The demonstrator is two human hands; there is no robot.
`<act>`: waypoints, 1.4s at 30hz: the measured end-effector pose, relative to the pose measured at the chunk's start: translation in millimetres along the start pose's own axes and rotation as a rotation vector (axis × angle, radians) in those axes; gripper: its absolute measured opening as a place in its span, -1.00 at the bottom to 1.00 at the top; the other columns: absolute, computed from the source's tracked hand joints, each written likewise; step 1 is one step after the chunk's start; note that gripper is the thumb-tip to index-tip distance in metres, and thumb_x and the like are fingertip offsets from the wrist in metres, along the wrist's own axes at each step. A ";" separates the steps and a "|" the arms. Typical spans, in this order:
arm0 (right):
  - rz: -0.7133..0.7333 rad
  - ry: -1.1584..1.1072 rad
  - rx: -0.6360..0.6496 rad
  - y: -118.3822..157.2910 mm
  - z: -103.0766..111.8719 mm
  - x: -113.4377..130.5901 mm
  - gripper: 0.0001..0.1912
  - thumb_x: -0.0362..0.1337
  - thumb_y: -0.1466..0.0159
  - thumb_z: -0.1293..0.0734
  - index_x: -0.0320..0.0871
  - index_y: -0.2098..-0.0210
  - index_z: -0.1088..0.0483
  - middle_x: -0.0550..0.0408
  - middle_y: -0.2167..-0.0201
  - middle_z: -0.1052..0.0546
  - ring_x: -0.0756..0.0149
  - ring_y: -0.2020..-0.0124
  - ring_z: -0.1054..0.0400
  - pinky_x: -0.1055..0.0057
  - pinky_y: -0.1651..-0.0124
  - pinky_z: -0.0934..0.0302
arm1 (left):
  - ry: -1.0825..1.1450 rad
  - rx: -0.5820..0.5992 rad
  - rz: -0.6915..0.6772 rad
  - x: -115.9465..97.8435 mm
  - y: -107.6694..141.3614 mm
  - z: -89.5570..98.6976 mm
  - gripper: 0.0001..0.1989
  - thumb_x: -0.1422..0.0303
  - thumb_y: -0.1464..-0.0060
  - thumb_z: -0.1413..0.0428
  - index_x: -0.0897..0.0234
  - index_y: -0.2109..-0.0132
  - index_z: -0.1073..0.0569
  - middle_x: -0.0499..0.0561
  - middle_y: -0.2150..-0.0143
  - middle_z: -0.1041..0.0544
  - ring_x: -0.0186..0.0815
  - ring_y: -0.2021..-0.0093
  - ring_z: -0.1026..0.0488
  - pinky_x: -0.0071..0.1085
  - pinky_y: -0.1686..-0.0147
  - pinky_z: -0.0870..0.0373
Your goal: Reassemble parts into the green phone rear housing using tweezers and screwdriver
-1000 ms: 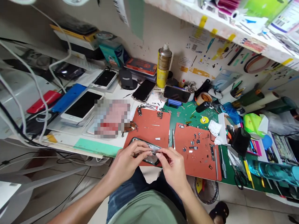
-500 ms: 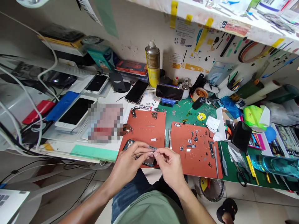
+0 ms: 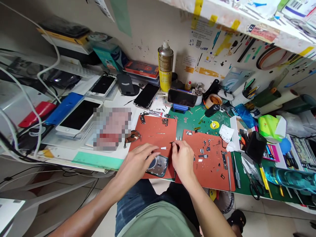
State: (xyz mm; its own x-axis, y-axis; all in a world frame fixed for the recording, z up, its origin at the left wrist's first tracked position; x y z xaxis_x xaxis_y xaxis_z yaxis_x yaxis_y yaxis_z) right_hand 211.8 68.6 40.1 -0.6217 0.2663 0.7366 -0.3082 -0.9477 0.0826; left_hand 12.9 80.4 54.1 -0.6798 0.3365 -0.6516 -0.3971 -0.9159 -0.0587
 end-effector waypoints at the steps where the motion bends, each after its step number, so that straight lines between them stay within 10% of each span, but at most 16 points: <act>1: -0.002 0.047 0.003 -2.5 -1.8 1.5 -0.70 -0.17 -0.49 -0.30 -0.10 0.16 -0.68 -0.12 0.13 -0.72 0.01 0.15 -0.58 0.21 0.08 -0.30 | -0.024 0.025 -0.018 -0.1 -4.5 -0.8 -0.85 0.44 -0.43 -0.19 0.18 -0.03 -0.65 0.06 0.07 -0.71 -0.09 0.08 -0.71 -0.23 0.06 -0.64; 15: -0.065 0.195 0.008 -2.0 5.4 7.8 -0.74 -0.31 -0.45 -0.33 -0.13 0.16 -0.71 -0.16 0.12 -0.75 -0.02 0.16 -0.63 0.21 0.09 -0.29 | -0.123 0.171 -0.021 -3.8 -33.9 -14.2 -0.78 0.57 -0.40 -0.10 0.27 0.16 -0.62 0.15 0.11 -0.63 -0.01 0.02 -0.60 -0.17 0.04 -0.54; 29: -0.142 -0.729 -0.055 45.9 -1.6 14.5 -0.56 0.15 -0.26 -0.58 -0.07 0.12 -0.74 -0.01 0.21 -0.74 0.13 0.20 -0.64 0.22 0.07 -0.57 | 0.043 0.056 -0.047 -30.7 -18.5 5.1 -0.89 0.47 -0.44 -0.21 0.17 0.07 -0.62 -0.18 0.23 -0.77 -0.41 0.28 -0.73 -0.57 0.21 -0.61; 36: -0.209 -0.711 -0.091 54.8 15.2 3.7 -0.44 0.25 -0.26 -0.55 -0.14 0.12 -0.71 -0.06 0.31 -0.72 0.14 0.34 -0.62 0.25 0.21 -0.59 | -0.414 0.023 -0.160 11.5 -109.1 50.4 -0.74 0.60 -0.44 -0.06 0.40 -0.04 -0.63 0.29 -0.05 -0.70 0.01 -0.15 -0.59 0.01 -0.20 -0.56; 42: -0.279 -0.717 -0.104 74.5 15.2 -14.6 -0.42 0.24 -0.19 -0.59 -0.15 0.13 -0.74 -0.06 0.32 -0.72 0.15 0.35 -0.62 0.33 0.29 -0.57 | -0.697 0.142 -0.253 38.2 -167.7 32.3 -0.61 0.20 -0.43 -0.28 0.28 -0.26 -0.54 0.18 -0.26 -0.58 -0.06 -0.17 -0.61 0.01 -0.15 -0.63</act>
State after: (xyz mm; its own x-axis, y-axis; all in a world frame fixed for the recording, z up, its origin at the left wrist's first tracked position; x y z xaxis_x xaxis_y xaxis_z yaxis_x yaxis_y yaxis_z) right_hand 208.9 -8.7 45.7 0.0958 0.2802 0.9551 -0.4726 -0.8317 0.2914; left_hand 33.6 254.0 63.5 -0.7710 0.6368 0.0010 -0.6368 -0.7709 -0.0144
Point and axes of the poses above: each hand's wrist, its own y-axis away from the middle knuckle, its own z-axis out of the back of the hand, x = y × z, the point moved 2 cm from there along -y, towards the middle knuckle
